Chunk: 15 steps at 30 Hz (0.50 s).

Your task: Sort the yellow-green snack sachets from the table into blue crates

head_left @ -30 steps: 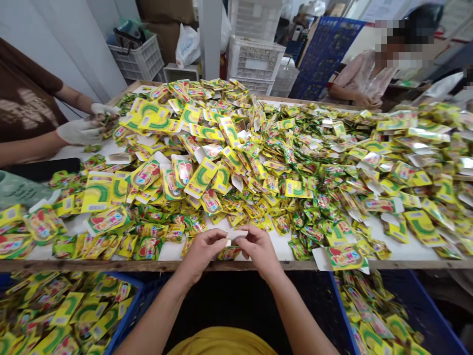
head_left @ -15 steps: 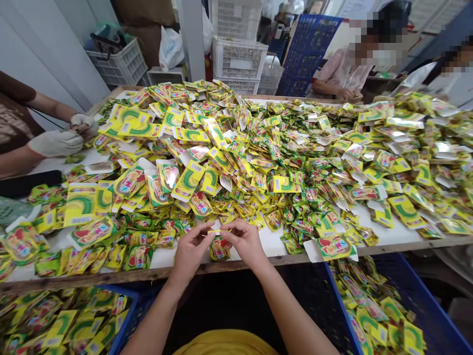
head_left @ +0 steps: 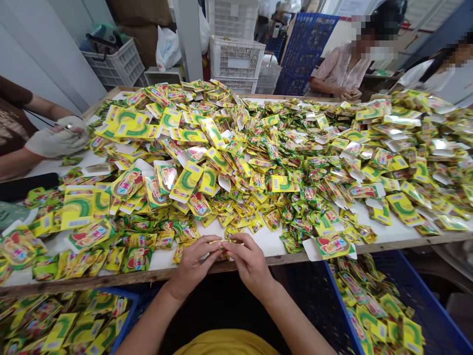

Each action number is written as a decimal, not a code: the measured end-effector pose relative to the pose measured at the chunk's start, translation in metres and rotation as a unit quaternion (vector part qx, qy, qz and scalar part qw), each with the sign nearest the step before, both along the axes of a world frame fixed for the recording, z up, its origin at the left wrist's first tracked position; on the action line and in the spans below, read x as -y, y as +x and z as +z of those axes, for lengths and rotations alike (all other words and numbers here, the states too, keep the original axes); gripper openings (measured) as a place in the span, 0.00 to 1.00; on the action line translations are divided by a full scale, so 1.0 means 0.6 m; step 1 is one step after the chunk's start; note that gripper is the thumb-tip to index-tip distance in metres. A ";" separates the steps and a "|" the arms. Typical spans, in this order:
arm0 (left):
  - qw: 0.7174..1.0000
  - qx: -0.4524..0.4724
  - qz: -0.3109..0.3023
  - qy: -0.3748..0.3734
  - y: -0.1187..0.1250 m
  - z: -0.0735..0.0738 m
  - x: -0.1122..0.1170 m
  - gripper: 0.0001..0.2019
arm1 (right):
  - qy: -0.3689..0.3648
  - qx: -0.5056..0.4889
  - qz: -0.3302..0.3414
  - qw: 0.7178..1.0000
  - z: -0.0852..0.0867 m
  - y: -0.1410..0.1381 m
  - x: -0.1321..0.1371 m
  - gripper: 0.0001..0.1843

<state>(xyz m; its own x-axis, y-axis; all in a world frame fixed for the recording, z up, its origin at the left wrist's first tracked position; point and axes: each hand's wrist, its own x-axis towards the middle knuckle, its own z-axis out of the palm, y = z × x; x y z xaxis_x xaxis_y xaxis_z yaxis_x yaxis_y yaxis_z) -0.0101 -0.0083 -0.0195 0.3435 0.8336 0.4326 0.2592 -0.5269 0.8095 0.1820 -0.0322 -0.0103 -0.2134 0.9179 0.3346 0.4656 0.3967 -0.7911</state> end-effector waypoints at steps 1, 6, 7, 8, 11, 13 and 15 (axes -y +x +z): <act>1.000 -0.016 -0.009 0.000 -0.001 -0.001 0.002 0.13 | -0.001 0.032 -0.013 0.999 0.002 0.023 0.001 0.19; 0.990 -0.119 -0.048 -0.053 -0.004 -0.014 0.002 0.20 | -0.101 0.364 -0.253 0.891 0.012 0.142 -0.008 0.11; 0.990 -0.118 -0.047 -0.063 -0.002 -0.016 0.000 0.19 | -0.124 0.416 -0.262 0.862 0.012 0.148 -0.008 0.10; 0.991 -0.107 -0.039 -0.072 -0.001 -0.016 -0.002 0.19 | -0.137 0.448 -0.256 0.846 0.009 0.146 -0.007 0.09; 0.992 -0.052 0.028 -0.111 -0.005 -0.005 -0.006 0.16 | -0.132 0.437 -0.215 0.863 -0.003 0.106 0.000 0.11; 0.982 -0.008 0.089 -0.167 -0.025 0.013 0.000 0.16 | -0.122 0.392 -0.193 0.891 -0.011 0.079 0.001 0.09; 0.963 0.008 0.100 -0.250 -0.065 0.032 0.020 0.16 | -0.105 0.355 -0.195 0.909 -0.015 0.068 -0.002 0.03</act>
<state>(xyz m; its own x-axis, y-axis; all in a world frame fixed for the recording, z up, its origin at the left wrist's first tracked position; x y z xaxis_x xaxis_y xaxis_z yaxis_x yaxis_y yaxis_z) -0.0490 -0.0204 -0.0004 0.1505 0.9879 -0.0363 0.3005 -0.0107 0.9537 0.2227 -0.0311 -0.0195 0.0474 0.9977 0.0489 0.9604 -0.0320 -0.2767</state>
